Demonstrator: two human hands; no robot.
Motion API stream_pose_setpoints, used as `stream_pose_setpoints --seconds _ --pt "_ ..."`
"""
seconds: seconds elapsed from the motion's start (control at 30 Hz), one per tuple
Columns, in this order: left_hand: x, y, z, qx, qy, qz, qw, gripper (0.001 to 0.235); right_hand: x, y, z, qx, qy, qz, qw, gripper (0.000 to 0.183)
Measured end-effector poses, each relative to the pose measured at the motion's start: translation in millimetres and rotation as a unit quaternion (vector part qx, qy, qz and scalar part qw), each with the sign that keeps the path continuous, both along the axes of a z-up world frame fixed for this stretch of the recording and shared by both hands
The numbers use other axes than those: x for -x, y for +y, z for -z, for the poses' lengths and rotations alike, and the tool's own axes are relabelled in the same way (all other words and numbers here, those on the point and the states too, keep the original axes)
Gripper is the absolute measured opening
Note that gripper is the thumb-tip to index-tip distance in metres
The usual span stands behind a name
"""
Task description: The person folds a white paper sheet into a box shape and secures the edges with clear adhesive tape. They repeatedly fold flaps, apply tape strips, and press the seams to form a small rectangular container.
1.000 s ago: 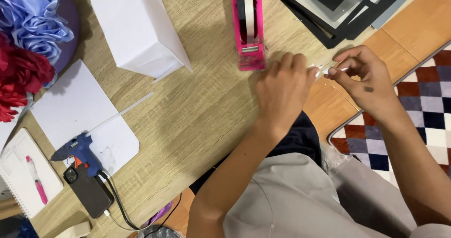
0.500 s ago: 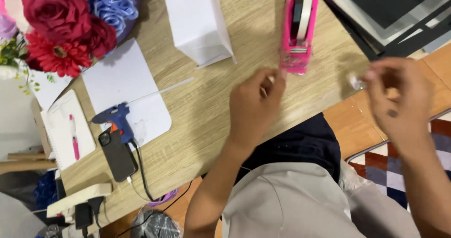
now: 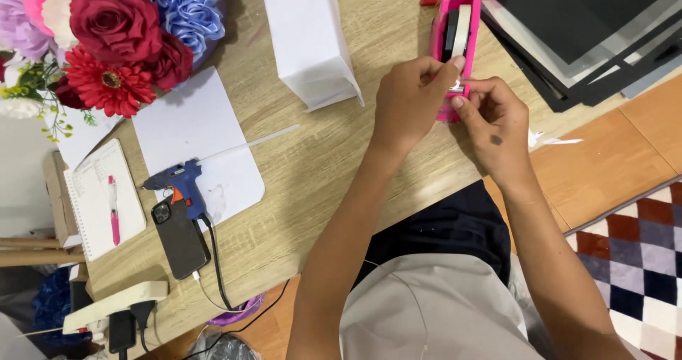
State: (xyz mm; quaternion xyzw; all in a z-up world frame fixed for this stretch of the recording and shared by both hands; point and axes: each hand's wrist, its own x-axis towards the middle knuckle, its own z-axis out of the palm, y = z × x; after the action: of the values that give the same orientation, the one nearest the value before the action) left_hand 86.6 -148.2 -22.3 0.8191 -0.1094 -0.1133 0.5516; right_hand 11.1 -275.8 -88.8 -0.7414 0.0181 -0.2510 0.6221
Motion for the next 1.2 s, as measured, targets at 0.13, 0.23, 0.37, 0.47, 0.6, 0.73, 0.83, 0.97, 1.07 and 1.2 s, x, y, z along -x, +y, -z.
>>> stream_pose_setpoints --seconds 0.13,0.23,0.37,0.47,0.6,0.73,0.83,0.97,1.07,1.2 --pt "36.5 11.7 -24.1 0.013 0.024 -0.01 1.0 0.032 1.3 -0.8 1.2 0.017 -0.005 0.0 1.0 0.014" --pt "48.7 15.8 -10.6 0.018 0.027 -0.03 0.999 0.031 2.3 0.2 -3.1 0.021 -0.009 0.003 1.0 0.016" --pt "58.6 12.9 7.1 0.019 -0.167 -0.06 0.984 0.022 5.2 -5.4 -12.5 0.029 -0.011 -0.04 0.999 0.019" --pt "53.9 8.9 20.5 0.027 -0.307 -0.09 0.947 0.02 7.2 -6.3 -16.4 0.039 -0.005 -0.054 0.998 0.02" --pt "51.7 10.0 35.6 -0.097 -0.473 -0.118 0.868 0.017 5.9 -5.8 -12.6 0.042 -0.021 -0.055 0.997 0.021" --pt "68.9 44.0 33.6 -0.136 -0.46 -0.088 0.873 0.02 7.5 -3.5 -7.7 0.066 -0.057 -0.038 0.995 0.024" --pt "76.1 83.4 4.6 -0.016 -0.25 0.0 0.968 0.016 18.9 16.0 -32.7 0.189 -0.118 0.043 0.974 0.031" --pt "73.5 126.6 -17.3 -0.069 -0.225 0.017 0.972 0.011 14.8 50.7 -56.8 0.24 -0.133 -0.044 0.961 0.033" --pt "72.0 141.0 -22.6 -0.064 -0.248 0.04 0.966 0.01 1.8 64.4 -68.0 0.152 -0.087 -0.188 0.967 0.05" --pt "72.8 151.0 -17.1 -0.072 -0.275 0.064 0.957 0.014 -10.7 77.3 -84.6 0.098 -0.035 -0.279 0.955 0.04"
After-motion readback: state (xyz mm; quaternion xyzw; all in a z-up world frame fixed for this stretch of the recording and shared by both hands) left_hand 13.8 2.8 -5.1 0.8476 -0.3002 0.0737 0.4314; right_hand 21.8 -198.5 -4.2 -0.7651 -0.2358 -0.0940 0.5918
